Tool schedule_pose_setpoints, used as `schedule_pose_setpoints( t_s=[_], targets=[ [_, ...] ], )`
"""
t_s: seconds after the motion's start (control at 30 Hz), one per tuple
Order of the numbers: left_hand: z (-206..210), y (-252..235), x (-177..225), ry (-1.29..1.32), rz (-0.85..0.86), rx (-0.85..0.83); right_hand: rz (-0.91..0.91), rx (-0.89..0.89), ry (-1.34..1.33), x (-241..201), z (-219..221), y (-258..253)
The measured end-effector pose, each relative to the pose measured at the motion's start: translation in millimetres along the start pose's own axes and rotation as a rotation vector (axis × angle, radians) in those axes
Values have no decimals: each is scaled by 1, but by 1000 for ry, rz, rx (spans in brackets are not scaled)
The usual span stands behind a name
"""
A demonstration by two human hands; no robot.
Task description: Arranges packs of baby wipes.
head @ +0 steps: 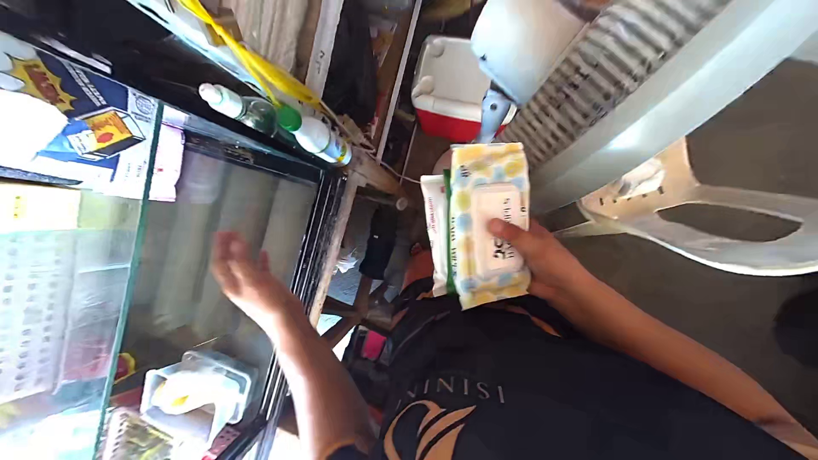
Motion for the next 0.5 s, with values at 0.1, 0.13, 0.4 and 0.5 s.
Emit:
schedule_pose_setpoints(
  t_s=[0.1,0.13,0.4,0.5],
  targets=[
    [58,99,13,38,-73,-424,-26,-44,155,-19,3,-5],
    [76,122,15,96,-124,-578,-33,-72,189,-22,4,-7],
    [130,183,21,370,-377,-602,-63,-233,443,-29,10,-18],
    [119,187,19,403,-332,-529,-7,-269,334,-28,9,-22]
  ],
)
Point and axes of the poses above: each hand's wrist, its own y-axis away from the middle knuckle, its own z-axis out of the palm, x = y × z, the point moved 3 cm from there along -y, towards the middle knuckle, and after that the axes turned 2 degrees about x, right-handed, at the moved point
